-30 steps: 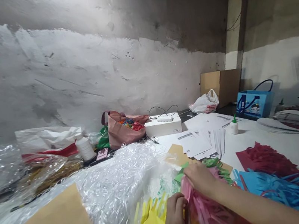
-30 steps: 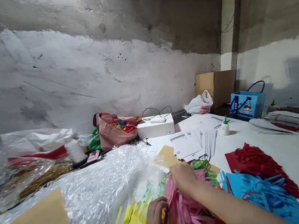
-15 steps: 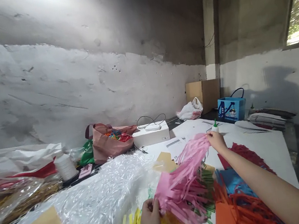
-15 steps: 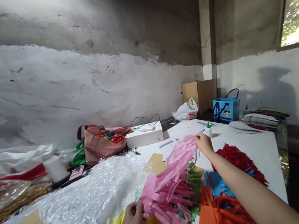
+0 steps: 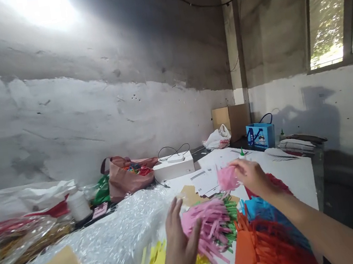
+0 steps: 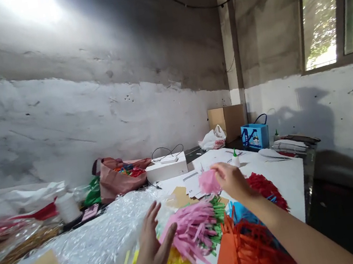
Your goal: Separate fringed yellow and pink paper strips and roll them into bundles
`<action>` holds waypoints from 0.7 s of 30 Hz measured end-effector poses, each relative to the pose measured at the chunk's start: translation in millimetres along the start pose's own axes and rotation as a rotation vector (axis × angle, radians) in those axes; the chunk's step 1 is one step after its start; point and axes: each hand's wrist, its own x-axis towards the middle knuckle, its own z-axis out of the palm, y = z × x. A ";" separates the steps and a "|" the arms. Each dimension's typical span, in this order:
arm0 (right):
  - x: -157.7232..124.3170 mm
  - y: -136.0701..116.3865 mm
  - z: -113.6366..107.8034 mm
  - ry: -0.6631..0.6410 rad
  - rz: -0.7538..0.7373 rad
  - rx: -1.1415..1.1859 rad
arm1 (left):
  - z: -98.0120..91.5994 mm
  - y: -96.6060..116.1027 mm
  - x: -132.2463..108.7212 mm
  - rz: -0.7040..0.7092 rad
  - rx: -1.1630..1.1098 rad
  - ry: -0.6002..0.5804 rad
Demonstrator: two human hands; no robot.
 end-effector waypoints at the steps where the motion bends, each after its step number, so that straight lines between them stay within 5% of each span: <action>1: -7.0 -22.5 1.3 -0.032 -0.093 0.034 | -2.3 24.1 -5.9 0.142 0.031 -0.017; 3: -21.4 -63.8 3.5 -0.078 -0.242 0.087 | -5.2 63.5 -16.7 0.326 0.113 -0.076; 6: -44.1 -109.5 3.0 -0.087 -0.365 0.139 | -8.2 88.9 -31.2 0.348 0.240 -0.176; 13: -108.3 -162.7 -0.6 -0.081 -0.344 0.228 | -40.0 61.4 -85.1 0.156 0.320 -0.279; 21: -153.2 -197.6 45.6 -0.132 -0.270 0.181 | -90.4 49.0 -150.8 -0.095 0.204 -0.194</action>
